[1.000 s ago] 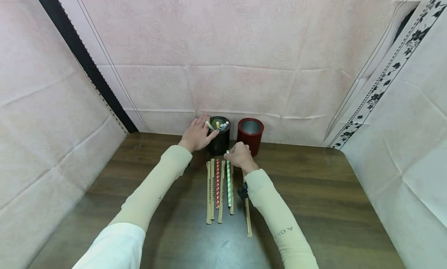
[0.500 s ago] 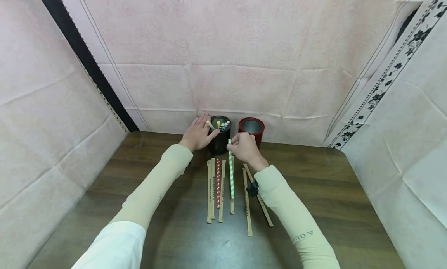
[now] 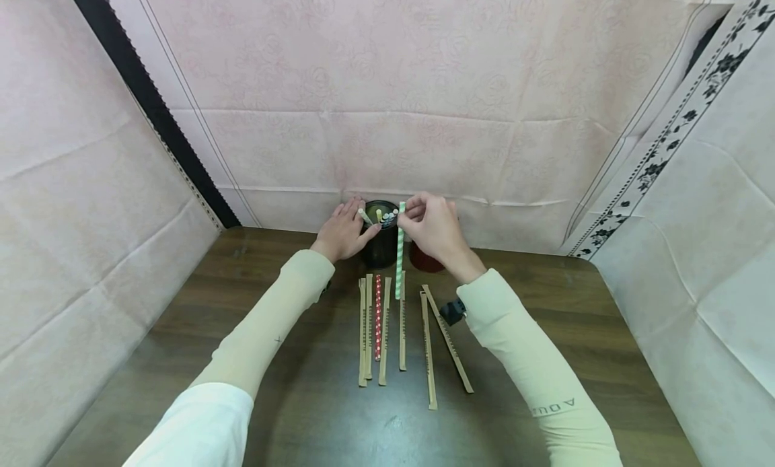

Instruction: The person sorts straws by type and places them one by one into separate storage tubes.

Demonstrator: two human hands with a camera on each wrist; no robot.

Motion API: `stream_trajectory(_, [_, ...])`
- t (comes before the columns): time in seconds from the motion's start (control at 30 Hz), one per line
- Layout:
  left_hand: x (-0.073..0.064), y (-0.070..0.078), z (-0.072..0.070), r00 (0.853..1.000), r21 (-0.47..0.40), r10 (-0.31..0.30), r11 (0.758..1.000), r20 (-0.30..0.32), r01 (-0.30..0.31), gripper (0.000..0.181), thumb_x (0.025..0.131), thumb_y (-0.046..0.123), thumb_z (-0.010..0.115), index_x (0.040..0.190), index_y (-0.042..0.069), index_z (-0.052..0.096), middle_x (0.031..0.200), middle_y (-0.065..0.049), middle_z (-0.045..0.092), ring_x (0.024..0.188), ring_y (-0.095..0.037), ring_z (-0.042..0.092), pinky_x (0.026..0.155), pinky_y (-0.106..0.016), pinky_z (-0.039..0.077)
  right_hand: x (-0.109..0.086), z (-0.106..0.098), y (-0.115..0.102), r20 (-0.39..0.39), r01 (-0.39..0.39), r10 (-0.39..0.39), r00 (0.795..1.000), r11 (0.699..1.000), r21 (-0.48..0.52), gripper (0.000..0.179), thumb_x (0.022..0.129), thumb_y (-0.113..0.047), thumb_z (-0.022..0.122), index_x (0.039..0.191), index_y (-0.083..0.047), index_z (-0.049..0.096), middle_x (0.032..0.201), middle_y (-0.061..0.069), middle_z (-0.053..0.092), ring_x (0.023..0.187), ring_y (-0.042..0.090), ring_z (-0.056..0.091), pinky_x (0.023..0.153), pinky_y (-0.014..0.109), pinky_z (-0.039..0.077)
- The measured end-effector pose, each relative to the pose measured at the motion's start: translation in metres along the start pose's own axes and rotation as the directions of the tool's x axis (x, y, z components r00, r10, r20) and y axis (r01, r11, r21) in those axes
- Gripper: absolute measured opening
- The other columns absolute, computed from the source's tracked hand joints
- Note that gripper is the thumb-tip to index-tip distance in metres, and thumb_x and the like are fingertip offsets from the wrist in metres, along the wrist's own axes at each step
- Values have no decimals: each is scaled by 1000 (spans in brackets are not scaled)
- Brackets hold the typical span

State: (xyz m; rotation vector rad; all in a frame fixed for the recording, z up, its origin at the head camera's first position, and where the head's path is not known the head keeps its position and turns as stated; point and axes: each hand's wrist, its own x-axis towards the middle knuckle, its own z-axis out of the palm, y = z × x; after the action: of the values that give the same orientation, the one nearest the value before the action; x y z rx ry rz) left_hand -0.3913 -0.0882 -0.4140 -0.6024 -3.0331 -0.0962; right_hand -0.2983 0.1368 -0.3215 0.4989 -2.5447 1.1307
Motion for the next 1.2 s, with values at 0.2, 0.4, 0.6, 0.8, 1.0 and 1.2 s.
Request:
stream_trajectory(0.2, [-1,0,-1,1000,0,2,1000,6,-2,89,109,68,15,169,1,12,179,-15,2,168,-28,3,137,-43,6,7,-22,-20,-73,42,-40,997,999,24,16,97,-10,72,107,2,74,101,19,80,88,30,78,75,18,60])
stream_trajectory(0.4, [-2,1,-1,1000,6,3,1000,10,-3,88,110,66,15,169,1,10,179,-16,2,168,-28,3,137,-42,7,12,-40,-39,-190,117,-107,976,992,39,17,96,-9,71,106,4,74,99,20,80,85,27,77,72,7,54])
stream_trajectory(0.6, [-1,1,-1,1000,17,1,1000,9,-1,88,110,66,15,169,1,10,179,-16,3,168,-28,4,137,-42,7,20,-52,-53,-295,170,-146,944,984,59,16,95,-10,71,104,2,74,96,18,80,75,-1,69,73,10,57])
stream_trajectory(0.8, [1,0,2,1000,30,5,1000,5,-5,90,109,68,13,169,0,11,179,-16,3,168,-29,4,137,-42,8,26,-56,-63,-387,211,-157,909,972,101,16,95,-11,71,105,1,74,96,15,80,78,-3,69,78,14,60])
stream_trajectory(1.0, [1,0,2,1000,19,5,1000,-3,-5,90,109,68,14,168,0,12,179,-17,4,168,-29,5,137,-43,8,36,-51,-66,-437,253,-179,882,960,118,17,95,-10,71,106,3,74,96,15,80,79,-3,70,80,16,61])
stream_trajectory(1.2, [1,0,2,1000,14,3,1000,2,-3,90,109,68,14,169,0,11,179,-16,4,168,-28,4,137,-43,8,49,-39,-59,-444,250,-164,881,958,142,17,96,-10,71,106,2,73,97,16,80,83,7,74,81,19,62])
